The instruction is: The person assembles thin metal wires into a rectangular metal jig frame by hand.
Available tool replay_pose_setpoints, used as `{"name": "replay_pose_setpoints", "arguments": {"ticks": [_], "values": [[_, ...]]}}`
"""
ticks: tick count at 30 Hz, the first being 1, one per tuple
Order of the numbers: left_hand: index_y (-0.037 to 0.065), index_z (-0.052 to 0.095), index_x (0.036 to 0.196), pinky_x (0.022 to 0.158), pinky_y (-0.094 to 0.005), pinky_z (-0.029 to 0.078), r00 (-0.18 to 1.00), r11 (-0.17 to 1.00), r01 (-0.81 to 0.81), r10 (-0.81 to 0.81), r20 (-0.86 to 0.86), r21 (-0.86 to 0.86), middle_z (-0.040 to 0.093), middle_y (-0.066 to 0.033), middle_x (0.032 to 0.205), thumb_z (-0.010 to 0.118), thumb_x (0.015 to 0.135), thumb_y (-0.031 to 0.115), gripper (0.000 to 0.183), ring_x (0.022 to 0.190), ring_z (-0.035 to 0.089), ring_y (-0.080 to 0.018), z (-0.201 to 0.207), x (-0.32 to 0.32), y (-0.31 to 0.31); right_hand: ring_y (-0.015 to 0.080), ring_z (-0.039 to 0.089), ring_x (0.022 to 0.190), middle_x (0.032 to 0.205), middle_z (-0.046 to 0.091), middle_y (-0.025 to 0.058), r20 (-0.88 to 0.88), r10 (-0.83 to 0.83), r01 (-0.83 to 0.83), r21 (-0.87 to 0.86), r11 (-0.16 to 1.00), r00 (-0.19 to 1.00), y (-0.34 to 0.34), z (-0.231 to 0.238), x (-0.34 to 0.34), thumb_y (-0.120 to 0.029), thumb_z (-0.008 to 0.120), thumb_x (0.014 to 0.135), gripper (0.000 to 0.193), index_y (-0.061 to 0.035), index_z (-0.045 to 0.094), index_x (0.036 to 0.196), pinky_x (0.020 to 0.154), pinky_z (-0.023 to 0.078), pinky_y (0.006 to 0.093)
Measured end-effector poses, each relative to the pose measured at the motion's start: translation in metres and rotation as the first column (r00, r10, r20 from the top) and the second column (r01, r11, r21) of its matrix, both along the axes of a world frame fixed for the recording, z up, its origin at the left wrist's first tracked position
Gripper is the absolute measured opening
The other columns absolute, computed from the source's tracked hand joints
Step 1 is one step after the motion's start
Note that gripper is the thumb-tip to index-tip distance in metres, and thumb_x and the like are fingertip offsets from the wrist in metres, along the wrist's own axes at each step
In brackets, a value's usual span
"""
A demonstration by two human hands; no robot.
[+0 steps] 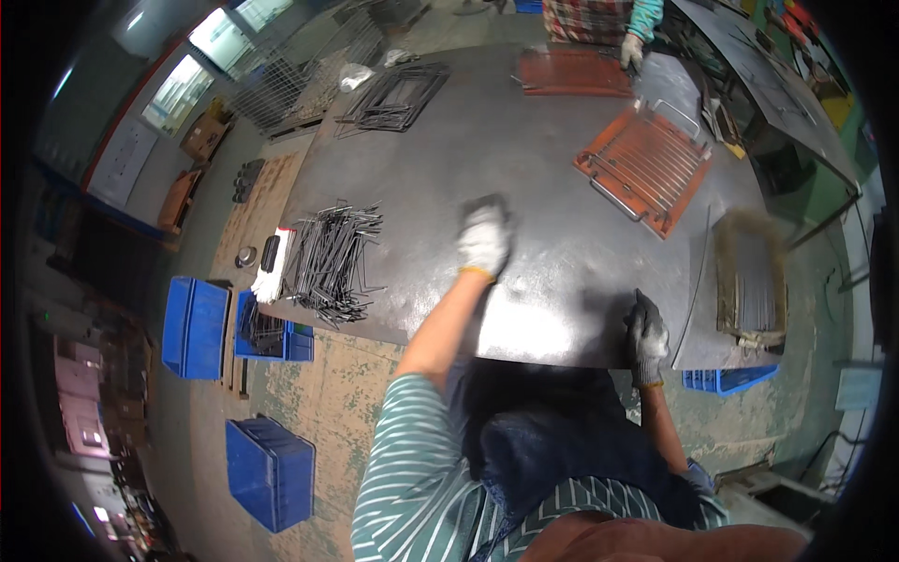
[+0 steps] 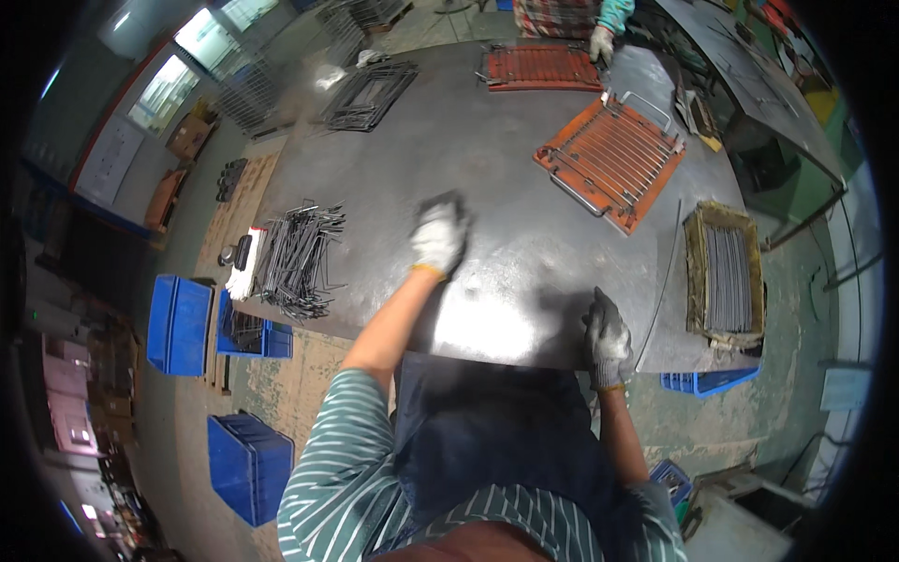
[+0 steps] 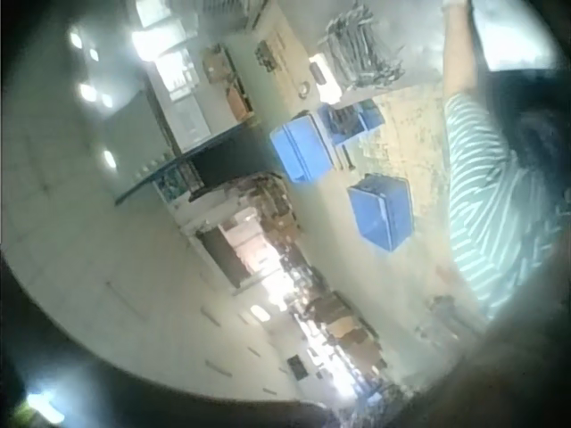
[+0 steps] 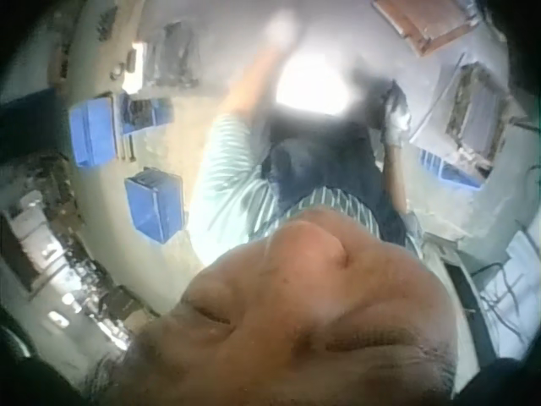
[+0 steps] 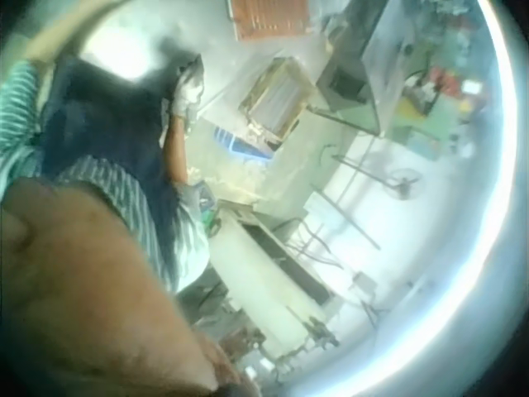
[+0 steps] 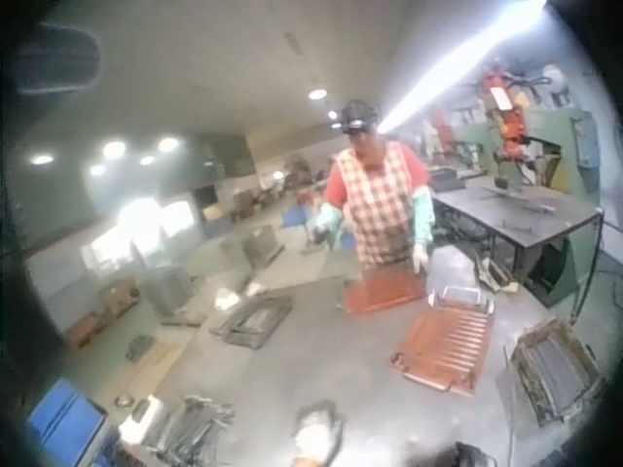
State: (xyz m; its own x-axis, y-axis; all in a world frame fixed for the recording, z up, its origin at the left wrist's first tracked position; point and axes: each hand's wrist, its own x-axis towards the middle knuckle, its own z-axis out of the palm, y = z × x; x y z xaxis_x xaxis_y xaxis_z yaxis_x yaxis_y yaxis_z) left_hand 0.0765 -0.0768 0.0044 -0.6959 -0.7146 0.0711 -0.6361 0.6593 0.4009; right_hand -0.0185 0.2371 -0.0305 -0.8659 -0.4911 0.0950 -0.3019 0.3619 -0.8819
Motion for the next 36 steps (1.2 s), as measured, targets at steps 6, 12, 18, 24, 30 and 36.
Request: {"name": "replay_pose_setpoints", "arguments": {"ticks": [6, 12, 18, 24, 30, 36], "values": [[0.008, 0.052, 0.121, 0.108, -0.0428, 0.028, 0.991, 0.921, -0.095, 0.054, -0.119, -0.378, 0.051, -0.0161, 0.123, 0.051, 0.087, 0.025, 0.038, 0.117, 0.047, -0.0298, -0.007, 0.084, -0.015, 0.0323, 0.064, 0.087, 0.1, 0.065, 0.017, -0.373, 0.051, 0.01, 0.161, 0.987, 0.927, -0.013, -0.008, -0.02, -0.02, 0.05, 0.091, 0.03, -0.0093, 0.059, 0.118, 0.076, 0.051, 0.0387], [0.008, 0.054, 0.114, 0.105, -0.0453, 0.03, 0.982, 0.9, -0.107, 0.03, -0.185, -0.423, 0.053, -0.0133, 0.117, 0.055, 0.082, 0.02, 0.034, 0.115, 0.047, -0.0274, -0.009, 0.086, -0.017, 0.0335, 0.063, 0.088, 0.098, 0.066, 0.0138, -0.277, 0.015, 0.023, 0.135, 0.991, 0.961, -0.04, -0.002, -0.027, -0.022, 0.055, 0.089, 0.027, -0.0152, 0.061, 0.114, 0.076, 0.05, 0.0403], [0.007, 0.055, 0.11, 0.101, -0.0422, 0.033, 0.984, 0.868, -0.152, 0.089, -0.153, -0.472, 0.054, -0.0112, 0.111, 0.053, 0.083, 0.021, 0.03, 0.111, 0.048, -0.0256, -0.013, 0.083, -0.029, 0.0315, 0.064, 0.083, 0.096, 0.066, 0.0107, -0.367, 0.027, 0.016, 0.112, 0.994, 0.93, -0.053, -0.002, -0.028, -0.023, 0.052, 0.089, 0.024, -0.0139, 0.061, 0.11, 0.07, 0.051, 0.0405], [0.006, 0.055, 0.105, 0.093, -0.0399, 0.036, 0.971, 0.828, -0.193, 0.085, -0.224, -0.526, 0.054, -0.0109, 0.103, 0.052, 0.083, 0.021, 0.026, 0.101, 0.049, -0.0258, -0.021, 0.078, -0.044, 0.0316, 0.063, 0.082, 0.098, 0.066, 0.0108, -0.375, 0.059, 0.004, 0.165, 0.986, 0.925, -0.056, -0.007, -0.032, -0.024, 0.05, 0.09, 0.026, -0.0133, 0.06, 0.111, 0.071, 0.051, 0.0415], [0.006, 0.054, 0.102, 0.091, -0.0402, 0.037, 0.978, 0.87, -0.191, 0.132, -0.158, -0.455, 0.053, -0.0117, 0.098, 0.052, 0.083, 0.02, 0.024, 0.097, 0.049, -0.0265, -0.01, 0.074, -0.039, 0.0324, 0.063, 0.083, 0.097, 0.065, 0.0116, -0.37, 0.057, 0.001, 0.155, 0.988, 0.927, -0.054, -0.009, -0.032, -0.025, 0.049, 0.091, 0.025, -0.0135, 0.061, 0.11, 0.071, 0.05, 0.0426], [0.006, 0.054, 0.1, 0.091, -0.04, 0.037, 0.98, 0.858, -0.187, 0.128, -0.153, -0.478, 0.053, -0.0112, 0.097, 0.052, 0.083, 0.02, 0.022, 0.094, 0.05, -0.0267, -0.015, 0.076, -0.044, 0.03, 0.064, 0.076, 0.093, 0.066, 0.0095, -0.156, 0.03, 0.002, 0.203, 0.979, 0.987, -0.057, 0.012, -0.024, -0.026, 0.05, 0.091, 0.024, -0.014, 0.062, 0.108, 0.066, 0.052, 0.0396]]}}
